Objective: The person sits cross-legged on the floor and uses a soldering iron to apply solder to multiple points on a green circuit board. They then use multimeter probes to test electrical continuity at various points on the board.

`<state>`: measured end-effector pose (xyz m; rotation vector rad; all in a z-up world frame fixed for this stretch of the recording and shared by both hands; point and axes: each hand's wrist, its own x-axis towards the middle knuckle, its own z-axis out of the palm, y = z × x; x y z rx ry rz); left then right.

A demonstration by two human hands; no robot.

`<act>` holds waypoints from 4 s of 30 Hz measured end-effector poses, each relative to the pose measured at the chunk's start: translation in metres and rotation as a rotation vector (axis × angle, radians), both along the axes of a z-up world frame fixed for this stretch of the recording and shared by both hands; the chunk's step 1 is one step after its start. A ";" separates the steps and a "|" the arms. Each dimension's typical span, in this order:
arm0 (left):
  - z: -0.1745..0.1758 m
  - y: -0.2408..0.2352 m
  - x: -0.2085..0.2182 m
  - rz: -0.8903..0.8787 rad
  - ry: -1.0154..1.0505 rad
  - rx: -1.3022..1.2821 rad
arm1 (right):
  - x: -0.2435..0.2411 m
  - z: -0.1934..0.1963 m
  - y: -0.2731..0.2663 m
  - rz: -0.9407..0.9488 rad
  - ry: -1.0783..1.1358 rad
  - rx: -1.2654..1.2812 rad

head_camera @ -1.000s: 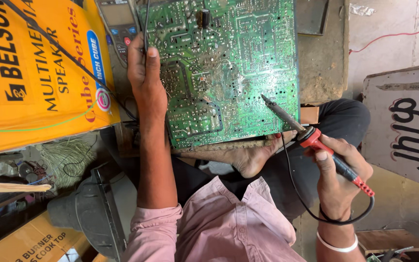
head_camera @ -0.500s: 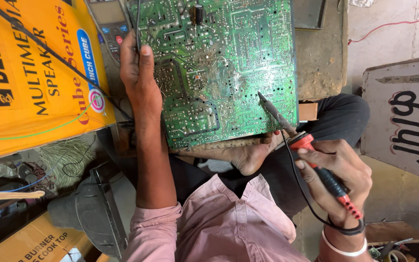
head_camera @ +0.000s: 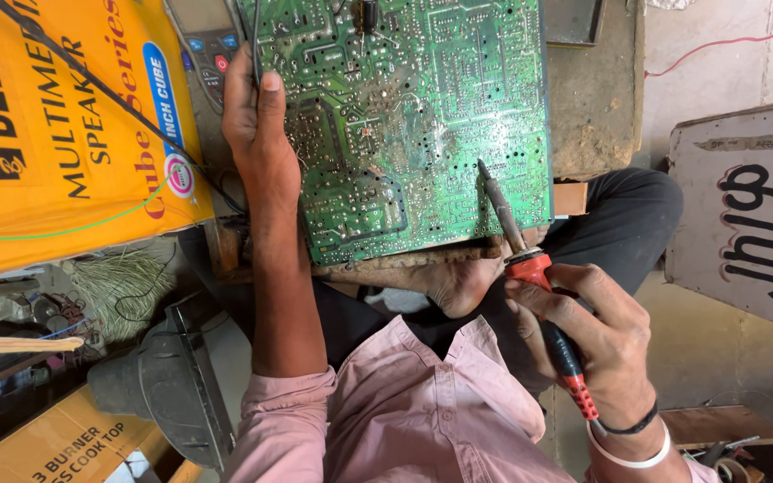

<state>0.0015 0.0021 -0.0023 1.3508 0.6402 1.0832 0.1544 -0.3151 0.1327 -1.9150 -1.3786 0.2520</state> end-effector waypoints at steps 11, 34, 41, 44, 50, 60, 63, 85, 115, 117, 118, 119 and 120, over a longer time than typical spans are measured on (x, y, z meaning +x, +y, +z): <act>-0.001 0.001 0.000 -0.030 -0.048 0.025 | 0.009 -0.015 -0.013 -0.163 0.178 0.078; -0.004 0.000 -0.004 -0.066 -0.066 0.064 | 0.048 -0.114 -0.035 -0.296 1.181 0.468; -0.006 -0.001 -0.004 -0.048 -0.062 0.066 | 0.048 -0.123 -0.035 -0.324 1.303 0.459; -0.004 0.000 -0.004 -0.048 -0.051 0.070 | 0.047 -0.123 -0.033 -0.318 1.339 0.464; -0.004 -0.001 -0.004 -0.054 -0.052 0.050 | 0.037 -0.108 -0.034 -0.314 1.149 0.468; -0.003 -0.002 -0.004 -0.041 -0.018 0.063 | 0.032 -0.049 -0.033 -0.248 0.215 0.124; -0.004 -0.001 -0.005 -0.040 -0.021 0.067 | 0.029 -0.037 -0.031 -0.229 0.125 0.070; -0.010 -0.001 -0.006 -0.020 -0.005 0.077 | 0.026 -0.023 -0.026 -0.184 0.004 0.026; -0.003 -0.002 -0.004 0.011 0.037 0.028 | 0.020 -0.022 -0.024 -0.197 0.028 0.031; -0.003 -0.001 -0.004 -0.006 0.022 0.080 | 0.020 -0.021 -0.023 -0.203 0.020 0.023; -0.003 -0.001 -0.005 -0.013 0.014 0.092 | 0.020 -0.021 -0.023 -0.204 0.016 0.020; -0.004 -0.001 -0.005 -0.017 0.005 0.081 | 0.020 -0.021 -0.023 -0.199 0.012 0.021; -0.006 -0.002 -0.006 -0.022 -0.005 0.070 | 0.020 -0.020 -0.024 -0.193 0.010 0.023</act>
